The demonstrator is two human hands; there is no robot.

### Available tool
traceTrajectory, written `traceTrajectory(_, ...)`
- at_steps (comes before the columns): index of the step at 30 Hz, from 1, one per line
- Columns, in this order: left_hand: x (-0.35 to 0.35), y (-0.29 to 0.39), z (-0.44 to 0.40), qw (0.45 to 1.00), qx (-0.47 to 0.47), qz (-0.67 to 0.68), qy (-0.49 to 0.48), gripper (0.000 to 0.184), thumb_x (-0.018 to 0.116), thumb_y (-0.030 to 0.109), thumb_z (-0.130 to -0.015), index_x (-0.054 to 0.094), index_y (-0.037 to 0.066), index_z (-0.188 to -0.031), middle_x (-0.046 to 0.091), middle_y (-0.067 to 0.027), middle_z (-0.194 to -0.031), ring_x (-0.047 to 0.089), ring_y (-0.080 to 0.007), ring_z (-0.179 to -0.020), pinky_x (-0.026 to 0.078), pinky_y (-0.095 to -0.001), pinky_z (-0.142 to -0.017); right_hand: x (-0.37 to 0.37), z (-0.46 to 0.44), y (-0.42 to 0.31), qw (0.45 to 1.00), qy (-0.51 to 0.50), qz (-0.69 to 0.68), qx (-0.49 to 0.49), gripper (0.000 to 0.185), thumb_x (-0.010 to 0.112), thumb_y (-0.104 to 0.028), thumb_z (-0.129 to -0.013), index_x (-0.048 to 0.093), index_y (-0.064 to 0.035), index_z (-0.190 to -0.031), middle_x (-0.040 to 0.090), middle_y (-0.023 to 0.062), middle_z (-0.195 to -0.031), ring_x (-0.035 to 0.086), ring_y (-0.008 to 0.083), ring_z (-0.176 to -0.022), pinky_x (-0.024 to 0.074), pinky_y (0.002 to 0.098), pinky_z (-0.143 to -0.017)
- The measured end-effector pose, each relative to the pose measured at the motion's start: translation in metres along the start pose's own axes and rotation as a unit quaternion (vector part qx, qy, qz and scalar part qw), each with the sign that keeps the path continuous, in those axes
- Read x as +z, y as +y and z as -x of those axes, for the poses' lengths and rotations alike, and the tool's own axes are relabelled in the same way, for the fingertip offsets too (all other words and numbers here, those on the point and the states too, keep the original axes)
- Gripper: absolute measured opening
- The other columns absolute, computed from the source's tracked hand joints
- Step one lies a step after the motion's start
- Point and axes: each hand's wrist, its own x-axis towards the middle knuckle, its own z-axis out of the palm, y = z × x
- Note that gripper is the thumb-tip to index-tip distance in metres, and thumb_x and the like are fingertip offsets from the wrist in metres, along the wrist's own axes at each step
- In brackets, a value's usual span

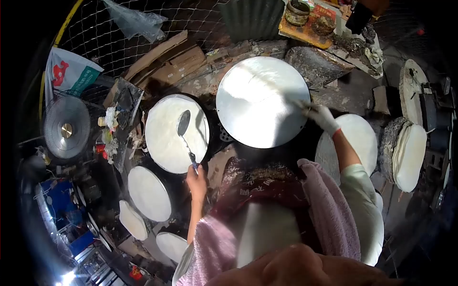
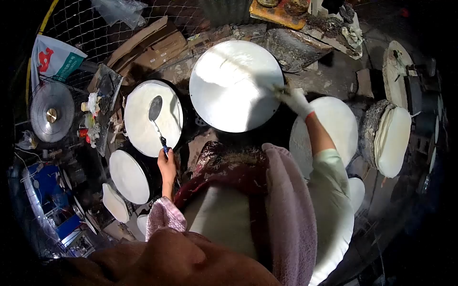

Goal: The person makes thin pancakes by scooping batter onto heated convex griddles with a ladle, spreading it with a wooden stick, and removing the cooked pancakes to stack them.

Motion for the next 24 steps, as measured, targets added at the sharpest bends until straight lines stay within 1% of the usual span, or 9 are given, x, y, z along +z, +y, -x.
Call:
traceTrajectory(1,0.002,-0.007,0.000,1.000,-0.015,0.008,0.002,0.022,0.056,0.016,-0.093,0.056,-0.006,-0.095,0.056,-0.0138,-0.072,0.050,-0.0170,-0.065,0.044,-0.0328,-0.063,-0.011,-0.018,0.013,0.997,0.036,0.065,0.001,0.040,0.062,-0.022,-0.090,0.060,-0.0018,-0.125,0.065,0.0066,-0.112,0.057,0.0132,-0.100,0.0456,0.0281,-0.087)
traceTrajectory(4,-0.001,0.014,0.004,1.000,-0.024,-0.020,0.005,0.022,0.057,0.016,-0.092,0.057,-0.006,-0.095,0.056,-0.0133,-0.071,0.049,-0.0159,-0.064,0.043,-0.0323,-0.061,-0.005,-0.023,-0.030,0.991,-0.061,0.110,0.055,0.040,0.062,-0.024,-0.090,0.061,-0.0019,-0.123,0.066,0.0060,-0.108,0.059,0.0125,-0.096,0.0464,0.0271,-0.085)
traceTrajectory(7,0.002,0.002,0.008,0.999,0.001,-0.029,0.022,0.022,0.058,0.016,-0.091,0.058,-0.006,-0.094,0.057,-0.0153,-0.071,0.050,-0.0171,-0.064,0.043,-0.0345,-0.061,0.013,0.003,-0.028,0.987,-0.142,-0.004,0.082,0.042,0.063,-0.027,-0.088,0.061,-0.0059,-0.124,0.068,0.0065,-0.108,0.061,0.0130,-0.093,0.0470,0.0267,-0.084)
traceTrajectory(11,0.003,-0.014,0.013,0.999,0.004,-0.029,0.035,0.022,0.058,0.016,-0.091,0.057,-0.006,-0.093,0.057,-0.0177,-0.071,0.050,-0.0213,-0.063,0.042,-0.0370,-0.061,-0.014,0.005,-0.024,0.978,-0.141,0.125,0.089,0.046,0.066,-0.028,-0.085,0.060,-0.0038,-0.123,0.068,0.0080,-0.106,0.062,0.0163,-0.092,0.0471,0.0280,-0.086)
traceTrajectory(12,0.004,-0.014,0.012,0.998,0.013,-0.040,0.035,0.022,0.058,0.016,-0.091,0.057,-0.007,-0.093,0.057,-0.0183,-0.071,0.051,-0.0225,-0.063,0.042,-0.0375,-0.061,-0.018,-0.008,-0.018,0.989,-0.076,0.126,-0.031,0.046,0.068,-0.028,-0.084,0.061,-0.0032,-0.121,0.069,0.0081,-0.104,0.062,0.0163,-0.091,0.0470,0.0287,-0.086)
traceTrajectory(15,0.001,-0.007,0.009,0.999,-0.009,-0.043,0.008,0.022,0.058,0.015,-0.091,0.057,-0.007,-0.094,0.058,-0.0191,-0.073,0.052,-0.0247,-0.064,0.043,-0.0369,-0.063,-0.025,-0.041,-0.024,0.997,-0.050,0.036,-0.036,0.047,0.068,-0.027,-0.083,0.060,-0.0011,-0.121,0.069,0.0091,-0.106,0.062,0.0158,-0.092,0.0470,0.0300,-0.086)
traceTrajectory(18,0.003,-0.017,0.013,0.999,-0.017,-0.039,0.011,0.021,0.057,0.015,-0.091,0.057,-0.006,-0.093,0.058,-0.0195,-0.073,0.051,-0.0254,-0.064,0.044,-0.0373,-0.063,-0.009,-0.034,-0.033,0.975,-0.129,0.182,-0.014,0.046,0.068,-0.024,-0.084,0.060,0.0020,-0.121,0.068,0.0092,-0.106,0.060,0.0146,-0.092,0.0470,0.0286,-0.085)
traceTrajectory(21,0.007,-0.034,0.022,0.999,-0.043,0.003,0.010,0.021,0.058,0.015,-0.091,0.057,-0.006,-0.093,0.058,-0.0210,-0.073,0.052,-0.0289,-0.064,0.044,-0.0384,-0.063,-0.009,0.016,-0.091,0.960,-0.186,0.173,0.120,0.043,0.068,-0.023,-0.084,0.062,0.0005,-0.119,0.068,0.0074,-0.106,0.060,0.0129,-0.093,0.0469,0.0272,-0.085)
traceTrajectory(24,0.003,-0.053,0.017,0.999,-0.030,-0.029,0.004,0.022,0.058,0.016,-0.091,0.057,-0.005,-0.093,0.058,-0.0220,-0.074,0.053,-0.0302,-0.064,0.044,-0.0387,-0.064,-0.031,-0.004,-0.028,0.983,-0.182,0.018,0.018,0.038,0.069,-0.019,-0.085,0.063,0.0004,-0.117,0.068,0.0036,-0.101,0.059,0.0095,-0.087,0.0479,0.0261,-0.083)
